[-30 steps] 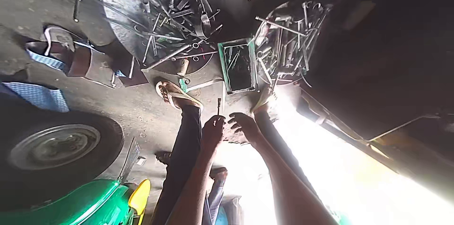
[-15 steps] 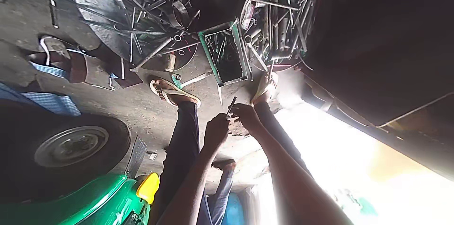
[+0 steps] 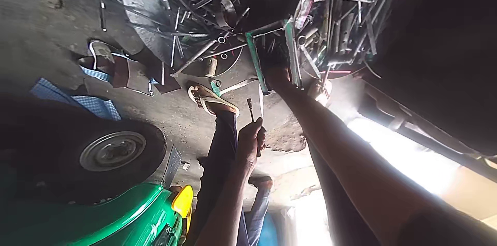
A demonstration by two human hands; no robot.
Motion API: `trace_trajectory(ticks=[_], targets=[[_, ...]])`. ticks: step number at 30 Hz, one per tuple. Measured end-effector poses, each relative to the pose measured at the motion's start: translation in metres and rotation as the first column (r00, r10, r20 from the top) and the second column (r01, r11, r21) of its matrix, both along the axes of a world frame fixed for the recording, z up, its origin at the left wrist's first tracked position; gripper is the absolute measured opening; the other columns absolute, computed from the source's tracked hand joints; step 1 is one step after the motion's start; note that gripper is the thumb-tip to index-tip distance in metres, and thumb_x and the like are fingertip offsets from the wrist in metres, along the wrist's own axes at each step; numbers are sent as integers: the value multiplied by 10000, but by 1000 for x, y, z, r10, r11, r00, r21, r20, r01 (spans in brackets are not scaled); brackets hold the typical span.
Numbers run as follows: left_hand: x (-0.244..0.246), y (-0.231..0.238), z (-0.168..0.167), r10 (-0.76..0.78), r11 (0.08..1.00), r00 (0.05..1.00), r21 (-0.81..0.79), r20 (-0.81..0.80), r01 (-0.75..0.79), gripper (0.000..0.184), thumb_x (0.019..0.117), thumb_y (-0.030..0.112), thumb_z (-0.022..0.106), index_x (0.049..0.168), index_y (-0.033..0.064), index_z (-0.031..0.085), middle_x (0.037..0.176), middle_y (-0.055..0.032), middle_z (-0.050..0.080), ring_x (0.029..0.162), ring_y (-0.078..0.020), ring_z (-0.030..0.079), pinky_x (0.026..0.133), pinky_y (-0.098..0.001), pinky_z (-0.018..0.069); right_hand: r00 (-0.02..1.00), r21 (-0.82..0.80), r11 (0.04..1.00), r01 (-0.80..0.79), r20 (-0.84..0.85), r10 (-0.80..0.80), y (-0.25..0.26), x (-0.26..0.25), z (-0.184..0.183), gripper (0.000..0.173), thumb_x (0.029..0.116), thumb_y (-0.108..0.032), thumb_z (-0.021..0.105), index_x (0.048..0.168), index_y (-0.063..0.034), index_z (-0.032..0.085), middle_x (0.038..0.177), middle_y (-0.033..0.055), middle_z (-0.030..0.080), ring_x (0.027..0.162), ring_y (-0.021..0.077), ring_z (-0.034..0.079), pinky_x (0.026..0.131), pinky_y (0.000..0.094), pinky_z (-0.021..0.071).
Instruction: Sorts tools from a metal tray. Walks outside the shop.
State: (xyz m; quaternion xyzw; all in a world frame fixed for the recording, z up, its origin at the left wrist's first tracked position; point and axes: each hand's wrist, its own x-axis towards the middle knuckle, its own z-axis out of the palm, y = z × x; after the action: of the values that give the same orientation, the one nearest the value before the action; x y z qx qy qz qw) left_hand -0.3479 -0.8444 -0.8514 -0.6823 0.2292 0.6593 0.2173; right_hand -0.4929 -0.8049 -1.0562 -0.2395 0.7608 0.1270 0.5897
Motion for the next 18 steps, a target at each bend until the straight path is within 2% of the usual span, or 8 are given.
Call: trace_trajectory(ticks=[2, 4, 6, 7, 11, 14, 16, 18], targets=[[3, -1, 3, 6, 1000, 1000, -10, -9, -6, 402, 1099, 330, 465, 897, 36, 652, 573, 2, 482, 428, -93, 427, 401, -235, 396, 999, 43, 999, 31, -13, -31, 1, 4, 6, 264, 979, -169, 597, 1097, 45, 698, 1149, 307, 666, 1074, 512, 644, 846, 696, 520], [4, -8, 0, 39, 998, 999, -46, -22, -40, 382, 1106, 308, 450, 1036, 18, 689, 580, 4, 481, 417, -84, 407, 386, -227, 382, 996, 25, 997, 75, -45, -74, -2, -4, 9, 312, 973, -217, 618, 1157, 24, 691, 1198, 325, 646, 1105, 536, 625, 837, 725, 511], [7, -15, 2, 69, 993, 998, -98, -9, -70, 361, 1106, 285, 454, 1062, 15, 691, 586, -4, 493, 414, -85, 410, 381, -224, 382, 996, -70, 997, 24, -85, -30, 0, -7, 16, 357, 981, -223, 607, 1275, -27, 651, 1257, 307, 626, 1135, 533, 613, 831, 729, 515], [8, -19, 1, 90, 989, 996, -120, -3, -90, 350, 1104, 279, 463, 1057, 15, 687, 589, -5, 493, 415, -86, 410, 383, -223, 383, 996, -88, 995, -35, -84, 28, -3, -12, 24, 342, 975, -201, 605, 1264, -24, 654, 1221, 307, 638, 1096, 537, 624, 802, 728, 519], [13, -35, 1, 217, 966, 975, -156, 39, -209, 333, 1089, 299, 502, 1030, 26, 683, 607, -2, 493, 441, -95, 428, 412, -233, 405, 989, -75, 986, -146, -35, 144, -18, -44, 87, 320, 1016, -342, 540, 1091, -59, 669, 989, 231, 696, 912, 460, 688, 694, 663, 526], [15, -43, -3, 316, 944, 947, -114, 55, -309, 403, 1087, 387, 476, 1060, 40, 680, 667, -12, 547, 456, -93, 444, 420, -233, 406, 997, -172, 984, -55, -65, 45, -8, -48, 137, 336, 1055, -374, 498, 1151, -77, 622, 950, 199, 682, 834, 426, 692, 651, 634, 537], [17, -47, -5, 364, 931, 930, -47, 41, -362, 476, 1083, 462, 441, 1108, 51, 681, 756, -34, 626, 479, -95, 473, 432, -238, 413, 997, -169, 985, -15, -83, 1, -9, -29, 174, 339, 1066, -377, 457, 1147, -93, 624, 953, 188, 689, 861, 422, 695, 691, 640, 540], [19, -53, -5, 405, 914, 914, 37, -22, -404, 536, 1091, 491, 366, 1180, 54, 664, 887, -62, 693, 532, -104, 521, 462, -244, 428, 998, -208, 976, -60, 4, 62, -15, 1, 214, 332, 1075, -291, 420, 1146, -65, 653, 1028, 194, 693, 938, 415, 699, 736, 623, 555]])
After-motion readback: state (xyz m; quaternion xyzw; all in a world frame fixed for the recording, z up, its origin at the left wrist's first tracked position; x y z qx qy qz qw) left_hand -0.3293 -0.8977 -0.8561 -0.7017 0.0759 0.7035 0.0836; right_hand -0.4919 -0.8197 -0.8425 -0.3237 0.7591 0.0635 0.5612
